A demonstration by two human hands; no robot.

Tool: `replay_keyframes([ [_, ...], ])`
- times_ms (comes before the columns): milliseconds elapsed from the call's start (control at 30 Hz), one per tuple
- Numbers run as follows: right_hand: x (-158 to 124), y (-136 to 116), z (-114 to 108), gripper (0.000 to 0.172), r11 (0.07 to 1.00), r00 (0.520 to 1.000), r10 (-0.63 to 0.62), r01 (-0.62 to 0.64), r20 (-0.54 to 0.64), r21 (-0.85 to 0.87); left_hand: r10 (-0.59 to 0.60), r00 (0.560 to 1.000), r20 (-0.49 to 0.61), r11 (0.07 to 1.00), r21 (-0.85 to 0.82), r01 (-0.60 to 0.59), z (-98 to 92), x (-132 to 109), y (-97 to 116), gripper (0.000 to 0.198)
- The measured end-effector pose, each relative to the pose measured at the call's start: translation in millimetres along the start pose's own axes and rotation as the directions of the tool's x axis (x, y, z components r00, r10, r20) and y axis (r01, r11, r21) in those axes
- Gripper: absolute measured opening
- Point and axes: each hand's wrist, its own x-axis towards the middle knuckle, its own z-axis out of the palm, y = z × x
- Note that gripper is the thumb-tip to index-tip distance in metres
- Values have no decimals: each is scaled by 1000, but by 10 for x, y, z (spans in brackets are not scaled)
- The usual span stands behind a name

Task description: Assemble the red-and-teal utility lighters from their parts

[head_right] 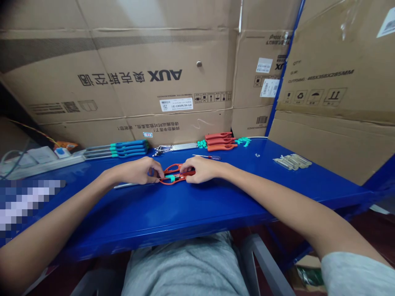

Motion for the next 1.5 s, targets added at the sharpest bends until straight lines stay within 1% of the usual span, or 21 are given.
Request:
replay_keyframes([
  [133, 4, -10, 37, 25, 999, 999, -45, 45, -10, -18, 18, 1000, -21, 1000, -5, -19, -4, -17, 37, 21],
  [267, 13, -15, 61, 22, 995, 997, -74, 73, -11, -73, 38, 997, -73, 999, -7, -39, -8, -23, 73, 17],
  [533, 15, -6, 101, 24, 991, 994, -104, 100, -43, -94, 102, 984, -143, 994, 48, -96, 55, 17, 100, 19],
  [767, 30, -1, 127, 19, 987, 989, -140, 136, -48, -80, 132, 978, -159, 991, 49, -126, 101, 35, 96, 14],
  [933, 32, -11, 131, 18, 988, 989, -140, 137, -48, -71, 113, 981, -159, 993, 47, -107, 92, 32, 119, 12],
  [1100, 26, -29, 129, 22, 990, 991, -124, 120, -51, -70, 127, 979, -162, 991, 49, -121, 86, 23, 130, 16],
  [1233, 24, -30, 136, 27, 992, 992, -114, 112, -52, -53, 103, 979, -174, 994, 37, -98, 63, 8, 139, 16],
  [1400, 30, -16, 153, 32, 994, 992, -107, 104, -61, -45, 85, 978, -190, 995, -37, -93, 32, -1, 136, 17],
  [1500, 36, 4, 174, 41, 993, 990, -116, 115, -79, -17, 74, 978, -195, 993, -81, -92, 37, 5, 111, 22],
])
